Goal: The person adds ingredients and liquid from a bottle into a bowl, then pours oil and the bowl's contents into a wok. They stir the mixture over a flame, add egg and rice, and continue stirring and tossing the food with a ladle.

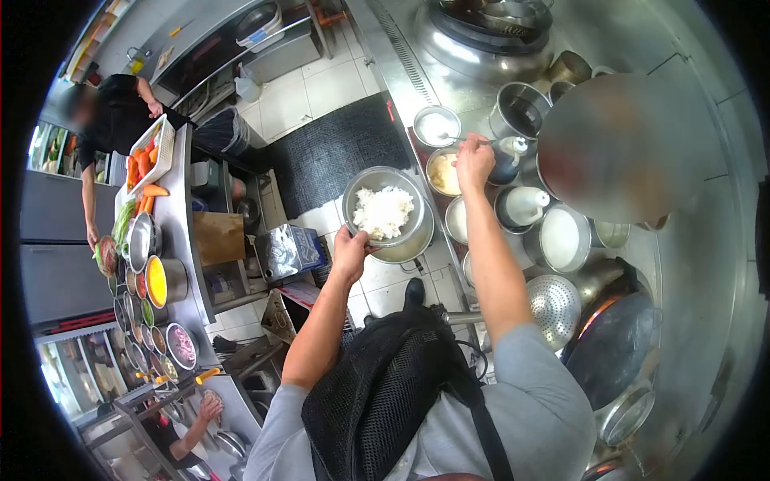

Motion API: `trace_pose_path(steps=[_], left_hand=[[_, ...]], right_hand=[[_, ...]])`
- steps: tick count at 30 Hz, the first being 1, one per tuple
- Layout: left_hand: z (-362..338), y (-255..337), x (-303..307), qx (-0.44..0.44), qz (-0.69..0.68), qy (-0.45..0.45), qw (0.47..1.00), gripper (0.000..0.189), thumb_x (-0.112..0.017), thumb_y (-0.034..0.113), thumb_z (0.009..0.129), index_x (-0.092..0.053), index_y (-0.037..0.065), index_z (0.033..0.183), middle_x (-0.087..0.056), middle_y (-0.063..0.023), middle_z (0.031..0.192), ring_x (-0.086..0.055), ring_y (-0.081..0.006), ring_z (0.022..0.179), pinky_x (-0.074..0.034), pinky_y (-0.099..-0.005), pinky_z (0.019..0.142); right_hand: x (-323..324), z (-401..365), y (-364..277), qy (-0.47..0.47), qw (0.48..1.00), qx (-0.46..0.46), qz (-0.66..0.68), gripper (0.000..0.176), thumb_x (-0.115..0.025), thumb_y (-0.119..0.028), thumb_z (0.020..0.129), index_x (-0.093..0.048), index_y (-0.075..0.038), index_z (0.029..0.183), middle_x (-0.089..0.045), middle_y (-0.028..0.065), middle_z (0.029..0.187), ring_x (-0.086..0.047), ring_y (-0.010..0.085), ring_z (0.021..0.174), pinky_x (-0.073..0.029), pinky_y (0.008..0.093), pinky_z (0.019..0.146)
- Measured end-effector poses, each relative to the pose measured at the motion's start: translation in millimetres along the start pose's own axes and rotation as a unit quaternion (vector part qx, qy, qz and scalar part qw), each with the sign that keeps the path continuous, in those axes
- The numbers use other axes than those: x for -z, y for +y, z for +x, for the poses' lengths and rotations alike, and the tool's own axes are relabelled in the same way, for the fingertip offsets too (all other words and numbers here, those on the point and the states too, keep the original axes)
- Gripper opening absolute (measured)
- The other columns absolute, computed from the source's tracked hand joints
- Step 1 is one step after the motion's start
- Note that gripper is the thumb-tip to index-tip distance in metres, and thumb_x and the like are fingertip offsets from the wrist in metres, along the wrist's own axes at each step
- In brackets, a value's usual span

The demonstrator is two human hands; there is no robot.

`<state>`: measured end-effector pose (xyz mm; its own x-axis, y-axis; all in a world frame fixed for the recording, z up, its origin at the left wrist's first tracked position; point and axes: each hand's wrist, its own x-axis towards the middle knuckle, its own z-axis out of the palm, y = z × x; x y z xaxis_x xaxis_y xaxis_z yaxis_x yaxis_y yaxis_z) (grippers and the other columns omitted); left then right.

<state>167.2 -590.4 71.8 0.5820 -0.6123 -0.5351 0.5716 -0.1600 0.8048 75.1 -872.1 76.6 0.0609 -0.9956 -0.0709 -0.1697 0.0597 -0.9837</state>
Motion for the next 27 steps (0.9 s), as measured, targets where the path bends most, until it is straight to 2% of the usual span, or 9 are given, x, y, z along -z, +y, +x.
trace_pose_path(steps=[2, 4, 6, 10, 12, 13, 15, 18, 27], left_hand=[[-1, -1, 6, -0.004, -0.004, 0.007, 1.0, 0.032, -0.046, -0.003, 0.087, -0.052, -0.003, 0.119, -0.065, -0.0128, 0.104, -0.068, -0.0186, 0.085, -0.06, -0.0312, 0.072], [1, -2, 11, -0.009, -0.01, 0.013, 1.0, 0.032, -0.045, -0.003, 0.088, -0.052, -0.003, 0.119, -0.066, -0.013, 0.104, -0.068, -0.0189, 0.086, -0.06, -0.0311, 0.073], [2, -4, 14, -0.016, -0.013, 0.017, 1.0, 0.032, -0.044, -0.003, 0.088, -0.052, -0.002, 0.119, -0.066, -0.0135, 0.107, -0.068, -0.0197, 0.089, -0.06, -0.0317, 0.074], [4, -4, 18, -0.011, -0.004, 0.017, 1.0, 0.033, -0.044, -0.003, 0.088, -0.052, -0.002, 0.12, -0.066, -0.0138, 0.11, -0.068, -0.0198, 0.091, -0.06, -0.0319, 0.074], [4, -4, 17, -0.012, -0.008, 0.013, 1.0, 0.033, -0.045, -0.003, 0.088, -0.052, -0.002, 0.12, -0.066, -0.0132, 0.11, -0.068, -0.0196, 0.091, -0.06, -0.032, 0.075], [2, -2, 16, -0.013, -0.007, 0.011, 1.0, 0.033, -0.045, -0.003, 0.088, -0.052, -0.002, 0.12, -0.066, -0.0132, 0.11, -0.068, -0.0196, 0.091, -0.06, -0.032, 0.075], [0, 3, 12, -0.008, -0.007, 0.012, 1.0, 0.033, -0.046, -0.003, 0.089, -0.051, -0.002, 0.121, -0.066, -0.013, 0.11, -0.068, -0.0196, 0.091, -0.06, -0.0321, 0.075], [1, 2, 13, -0.01, -0.013, 0.014, 1.0, 0.033, -0.046, -0.002, 0.088, -0.05, -0.002, 0.122, -0.066, -0.013, 0.109, -0.068, -0.0197, 0.091, -0.059, -0.0324, 0.076], [7, 2, 13, -0.021, -0.011, 0.0, 1.0, 0.032, -0.047, -0.002, 0.088, -0.051, -0.001, 0.12, -0.066, -0.0125, 0.109, -0.068, -0.0191, 0.088, -0.059, -0.0325, 0.074]], right_hand=[[-14, 16, 30, 0.026, 0.998, 0.043, -0.036, 0.032, -0.048, -0.021, 0.097, -0.064, 0.006, 0.102, -0.066, 0.0138, 0.073, -0.063, 0.0177, 0.055, -0.053, 0.0302, 0.047], [-21, 14, 28, 0.054, 0.992, 0.087, -0.072, 0.031, -0.048, -0.02, 0.097, -0.064, 0.006, 0.102, -0.066, 0.0143, 0.072, -0.064, 0.0189, 0.054, -0.053, 0.0317, 0.048], [-26, 11, 28, 0.044, 0.998, 0.025, -0.046, 0.027, -0.052, -0.017, 0.093, -0.066, 0.005, 0.096, -0.069, 0.0246, 0.083, -0.069, 0.0358, 0.08, -0.051, 0.0431, 0.077], [-41, 14, 46, 0.055, 0.996, 0.034, -0.055, 0.027, -0.052, -0.017, 0.092, -0.067, 0.005, 0.096, -0.069, 0.0243, 0.083, -0.069, 0.0356, 0.081, -0.051, 0.0428, 0.077], [-44, 23, 71, 0.043, 0.993, 0.079, -0.075, 0.033, -0.05, -0.022, 0.098, -0.064, 0.006, 0.108, -0.069, 0.0163, 0.08, -0.066, 0.0195, 0.058, -0.054, 0.0331, 0.049], [-41, 14, 53, 0.044, 0.993, 0.08, -0.075, 0.033, -0.05, -0.022, 0.098, -0.064, 0.006, 0.108, -0.069, 0.0163, 0.08, -0.066, 0.0195, 0.058, -0.054, 0.0331, 0.049], [-29, -8, 18, 0.016, 0.992, -0.04, 0.115, 0.035, -0.05, -0.022, 0.098, -0.061, 0.007, 0.113, -0.069, 0.0182, 0.089, -0.065, 0.0181, 0.063, -0.055, 0.0298, 0.048], [-14, -21, 9, 0.025, 0.992, -0.021, 0.126, 0.033, -0.048, -0.023, 0.101, -0.058, 0.005, 0.116, -0.067, 0.0166, 0.091, -0.062, 0.0143, 0.064, -0.053, 0.026, 0.044], [13, -36, 8, 0.052, 0.98, -0.031, 0.192, 0.034, -0.049, -0.022, 0.1, -0.057, 0.006, 0.117, -0.066, 0.0163, 0.09, -0.061, 0.0144, 0.064, -0.055, 0.0274, 0.045]])
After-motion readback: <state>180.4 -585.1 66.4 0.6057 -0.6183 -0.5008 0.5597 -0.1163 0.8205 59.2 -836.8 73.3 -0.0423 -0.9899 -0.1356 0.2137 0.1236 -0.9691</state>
